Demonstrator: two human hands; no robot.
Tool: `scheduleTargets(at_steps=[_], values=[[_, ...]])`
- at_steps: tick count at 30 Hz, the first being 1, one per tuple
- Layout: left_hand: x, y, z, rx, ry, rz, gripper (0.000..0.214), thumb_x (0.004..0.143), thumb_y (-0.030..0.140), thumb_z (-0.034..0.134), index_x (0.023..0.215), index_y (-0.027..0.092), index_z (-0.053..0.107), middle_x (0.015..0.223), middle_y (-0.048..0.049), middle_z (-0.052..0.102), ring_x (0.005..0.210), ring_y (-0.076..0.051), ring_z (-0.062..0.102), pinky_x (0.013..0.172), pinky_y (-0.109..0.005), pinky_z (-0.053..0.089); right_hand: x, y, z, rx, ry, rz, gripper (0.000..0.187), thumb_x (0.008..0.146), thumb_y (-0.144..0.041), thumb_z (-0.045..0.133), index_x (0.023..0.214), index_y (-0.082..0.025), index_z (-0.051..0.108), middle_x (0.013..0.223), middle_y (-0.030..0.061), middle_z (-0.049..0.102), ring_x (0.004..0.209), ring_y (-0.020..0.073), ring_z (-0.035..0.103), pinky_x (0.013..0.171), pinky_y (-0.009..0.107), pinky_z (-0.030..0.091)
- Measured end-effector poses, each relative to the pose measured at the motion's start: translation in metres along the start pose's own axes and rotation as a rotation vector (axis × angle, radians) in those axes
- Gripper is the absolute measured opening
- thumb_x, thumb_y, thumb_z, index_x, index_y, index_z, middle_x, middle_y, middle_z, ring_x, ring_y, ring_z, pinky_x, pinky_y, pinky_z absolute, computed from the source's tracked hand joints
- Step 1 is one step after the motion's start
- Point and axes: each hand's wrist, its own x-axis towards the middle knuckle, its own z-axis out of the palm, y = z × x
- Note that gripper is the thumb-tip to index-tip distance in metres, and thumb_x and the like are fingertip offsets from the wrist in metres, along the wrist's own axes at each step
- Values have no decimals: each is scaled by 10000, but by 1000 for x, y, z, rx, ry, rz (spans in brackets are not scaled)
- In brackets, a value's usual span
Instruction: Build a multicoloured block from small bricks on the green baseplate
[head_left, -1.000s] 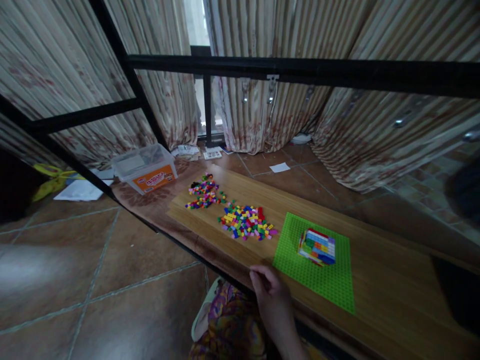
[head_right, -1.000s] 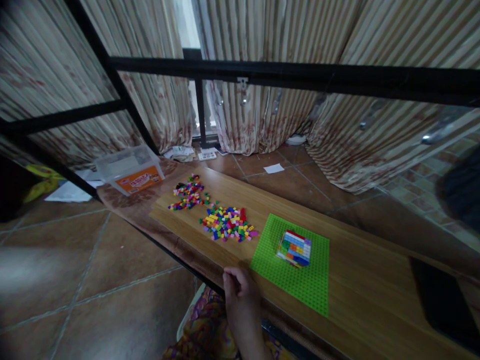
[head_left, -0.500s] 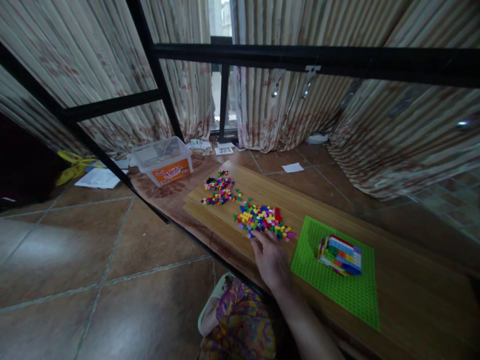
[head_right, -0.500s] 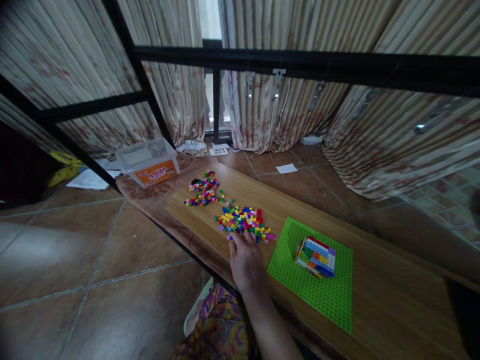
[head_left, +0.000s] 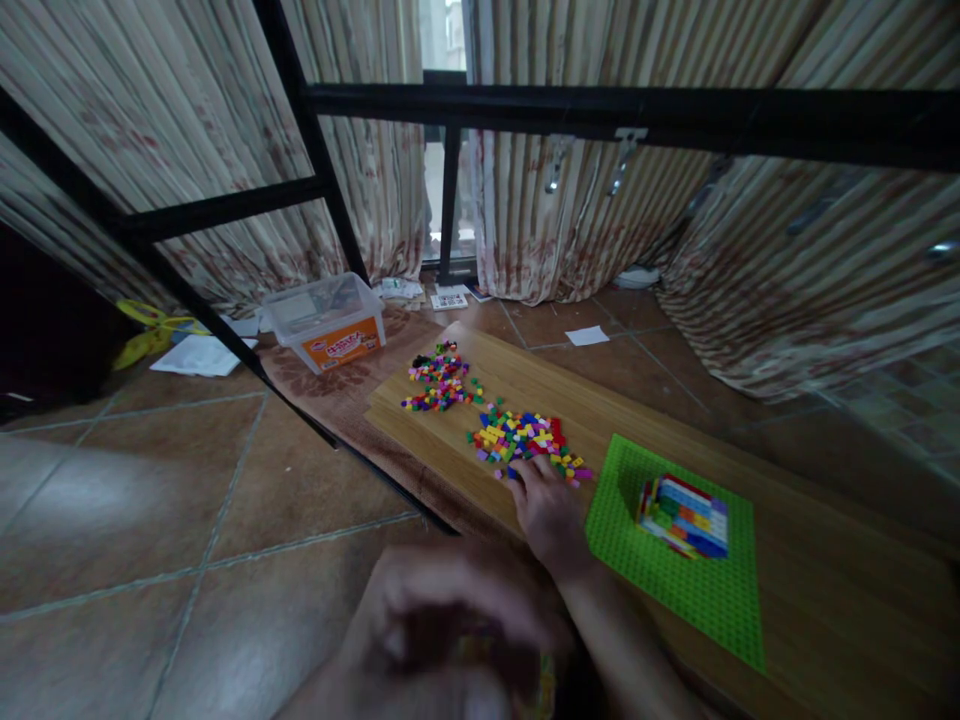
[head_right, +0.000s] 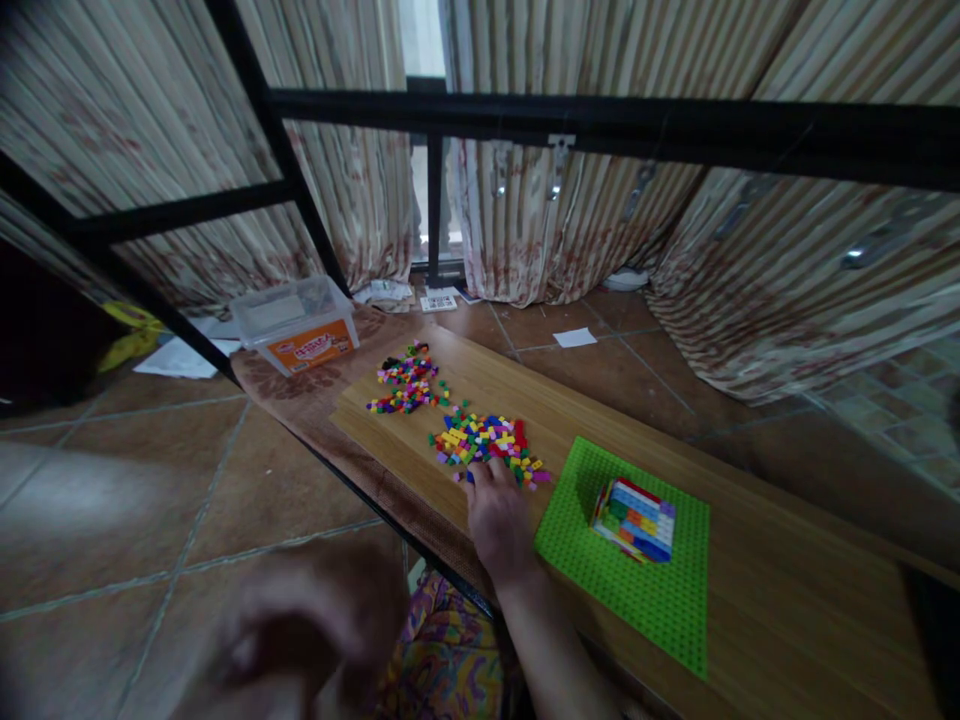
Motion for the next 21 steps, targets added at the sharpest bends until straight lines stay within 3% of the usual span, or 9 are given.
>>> scheduleTargets(at_steps=[2, 5, 8, 10, 15, 18, 21], values=[[34, -29, 16, -69, -12, -26, 277, 708, 480, 679, 829, 235, 723, 738, -30, 690, 665, -180, 614, 609, -300, 494, -3, 2, 1, -6, 12, -1, 199, 909, -206, 445, 993, -236, 623, 921, 54, 605, 816, 184, 581, 657, 286, 413], [70, -81, 30, -103, 85, -54, 263, 737, 397, 662, 850, 162, 699, 799, -39, 689, 694, -150, 590, 616, -237, 458, -7, 4, 2, -12, 45, 10, 247, 903, -167, 428, 1042, -236, 620, 922, 60, 615, 840, 193, 581, 674, 288, 415], [82, -122, 30, -32, 72, -127, 257, 747, 351, 643, 900, 147, 673, 732, -14, 658, 618, -122, 548, 561, -211, 425, -6, 5, 5, -24, 64, 9, 258, 902, -150, 412, 1021, -239, 623, 908, 63, 623, 849, 198, 578, 682, 287, 418], [83, -137, 29, 40, 51, -106, 242, 771, 326, 616, 923, 144, 663, 751, -16, 657, 636, -124, 558, 584, -214, 437, -5, 4, 6, -41, 73, 20, 252, 909, -156, 398, 985, -240, 623, 896, 64, 625, 848, 199, 575, 676, 285, 420], [90, -136, 33, 218, 71, -10, 269, 806, 290, 576, 1029, 161, 651, 923, -46, 684, 810, -165, 619, 733, -258, 484, -6, -4, 0, 58, 124, 96, 263, 926, -166, 358, 940, -222, 615, 881, 65, 622, 831, 190, 583, 700, 286, 436], [94, -122, 39, 258, 90, 74, 306, 820, 309, 579, 1093, 183, 636, 1007, -54, 676, 897, -176, 621, 822, -284, 480, -14, -11, -14, 257, 177, 128, 270, 931, -188, 349, 943, -217, 616, 883, 55, 627, 835, 174, 595, 736, 279, 453], [94, -111, 47, 201, 18, 138, 264, 820, 318, 593, 1050, 210, 665, 1039, -47, 676, 984, -190, 610, 881, -291, 468, -28, -14, -31, 475, 195, 178, 263, 926, -218, 367, 928, -217, 631, 871, 39, 641, 823, 154, 609, 731, 255, 469]])
